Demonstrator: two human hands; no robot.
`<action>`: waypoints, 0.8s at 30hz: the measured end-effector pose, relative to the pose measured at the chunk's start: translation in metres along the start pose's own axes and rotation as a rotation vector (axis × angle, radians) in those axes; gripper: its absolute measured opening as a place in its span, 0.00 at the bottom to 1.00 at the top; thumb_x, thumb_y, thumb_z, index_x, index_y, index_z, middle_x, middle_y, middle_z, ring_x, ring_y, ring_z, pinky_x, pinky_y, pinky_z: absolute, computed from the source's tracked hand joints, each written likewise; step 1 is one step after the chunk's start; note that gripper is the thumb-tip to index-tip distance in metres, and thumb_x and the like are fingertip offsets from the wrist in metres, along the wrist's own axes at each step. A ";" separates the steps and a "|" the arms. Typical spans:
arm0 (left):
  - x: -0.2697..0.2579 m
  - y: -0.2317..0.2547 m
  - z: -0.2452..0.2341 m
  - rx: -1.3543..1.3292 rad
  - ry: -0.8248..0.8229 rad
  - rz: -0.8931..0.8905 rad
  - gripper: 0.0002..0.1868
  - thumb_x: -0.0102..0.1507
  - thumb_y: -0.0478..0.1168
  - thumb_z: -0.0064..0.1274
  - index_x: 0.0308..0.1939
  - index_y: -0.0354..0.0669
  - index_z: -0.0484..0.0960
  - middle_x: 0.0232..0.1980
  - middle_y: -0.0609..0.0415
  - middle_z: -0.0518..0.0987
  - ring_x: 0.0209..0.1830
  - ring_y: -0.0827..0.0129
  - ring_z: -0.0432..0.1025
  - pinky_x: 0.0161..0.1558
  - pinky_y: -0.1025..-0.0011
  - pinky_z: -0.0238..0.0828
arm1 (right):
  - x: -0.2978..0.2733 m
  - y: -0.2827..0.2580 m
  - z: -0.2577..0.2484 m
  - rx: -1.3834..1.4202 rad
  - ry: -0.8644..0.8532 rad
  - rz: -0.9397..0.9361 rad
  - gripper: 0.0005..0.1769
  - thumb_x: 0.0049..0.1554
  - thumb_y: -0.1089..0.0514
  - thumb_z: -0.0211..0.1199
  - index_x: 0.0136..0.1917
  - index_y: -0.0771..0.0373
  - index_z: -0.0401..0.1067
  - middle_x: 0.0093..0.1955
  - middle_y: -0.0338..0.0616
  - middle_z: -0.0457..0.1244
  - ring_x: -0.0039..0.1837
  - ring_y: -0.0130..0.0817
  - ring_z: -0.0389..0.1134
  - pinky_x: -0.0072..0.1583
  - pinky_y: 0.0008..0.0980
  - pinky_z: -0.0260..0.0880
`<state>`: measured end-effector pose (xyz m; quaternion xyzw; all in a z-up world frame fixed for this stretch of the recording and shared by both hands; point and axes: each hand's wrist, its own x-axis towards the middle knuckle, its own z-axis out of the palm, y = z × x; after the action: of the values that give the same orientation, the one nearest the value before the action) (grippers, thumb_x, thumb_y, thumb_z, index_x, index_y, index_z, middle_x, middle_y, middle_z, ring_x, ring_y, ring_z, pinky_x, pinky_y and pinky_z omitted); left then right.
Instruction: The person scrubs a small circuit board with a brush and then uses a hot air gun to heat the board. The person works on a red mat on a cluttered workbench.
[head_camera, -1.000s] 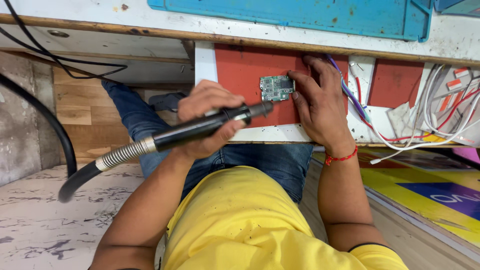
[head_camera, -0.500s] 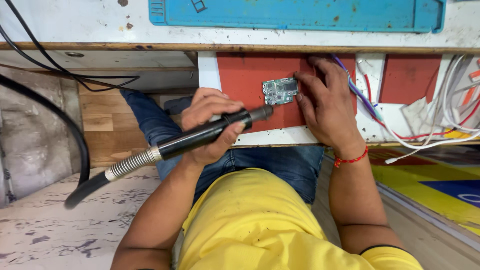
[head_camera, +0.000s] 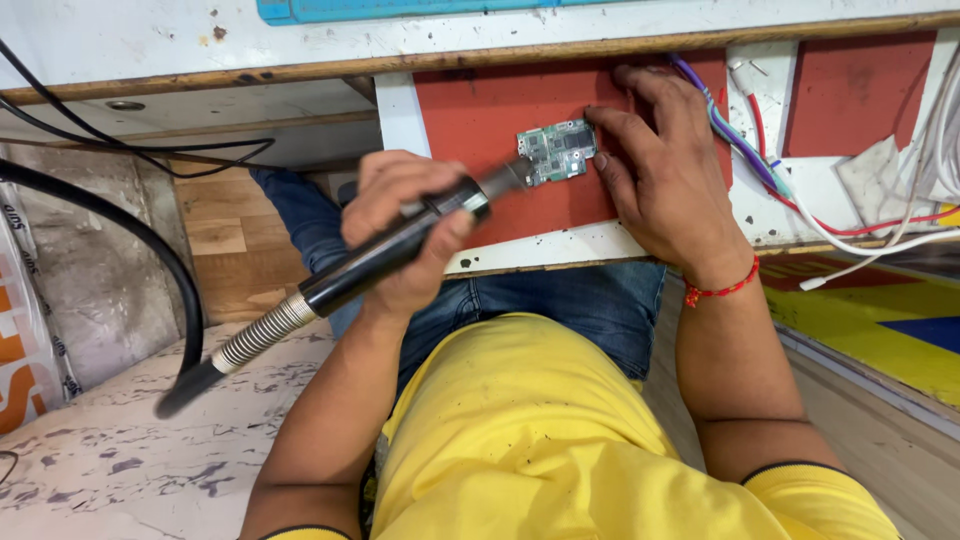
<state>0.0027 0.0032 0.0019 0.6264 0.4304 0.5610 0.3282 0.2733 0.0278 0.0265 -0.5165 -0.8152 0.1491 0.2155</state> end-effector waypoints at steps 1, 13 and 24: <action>0.000 0.000 0.000 0.009 -0.035 0.016 0.19 0.65 0.52 0.64 0.49 0.40 0.84 0.49 0.52 0.86 0.50 0.66 0.76 0.58 0.69 0.71 | -0.001 0.001 0.001 0.012 -0.005 -0.004 0.21 0.61 0.64 0.69 0.67 0.62 0.73 0.76 0.55 0.57 0.77 0.57 0.56 0.76 0.51 0.60; -0.006 -0.001 0.000 -0.018 -0.072 0.018 0.19 0.65 0.51 0.64 0.50 0.39 0.84 0.47 0.52 0.86 0.49 0.68 0.76 0.59 0.69 0.70 | -0.006 0.004 0.000 -0.015 -0.040 -0.059 0.22 0.60 0.63 0.70 0.67 0.61 0.74 0.76 0.54 0.57 0.76 0.57 0.56 0.76 0.52 0.59; -0.008 0.009 0.006 -0.098 -0.045 0.104 0.16 0.63 0.45 0.64 0.48 0.38 0.83 0.49 0.49 0.85 0.48 0.64 0.76 0.57 0.68 0.71 | 0.059 0.004 -0.019 -0.025 -0.334 -0.488 0.24 0.51 0.64 0.68 0.61 0.70 0.69 0.71 0.59 0.60 0.72 0.57 0.62 0.72 0.47 0.64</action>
<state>0.0096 -0.0072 0.0056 0.6434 0.3617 0.5837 0.3384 0.2644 0.0832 0.0530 -0.2759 -0.9413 0.1659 0.1016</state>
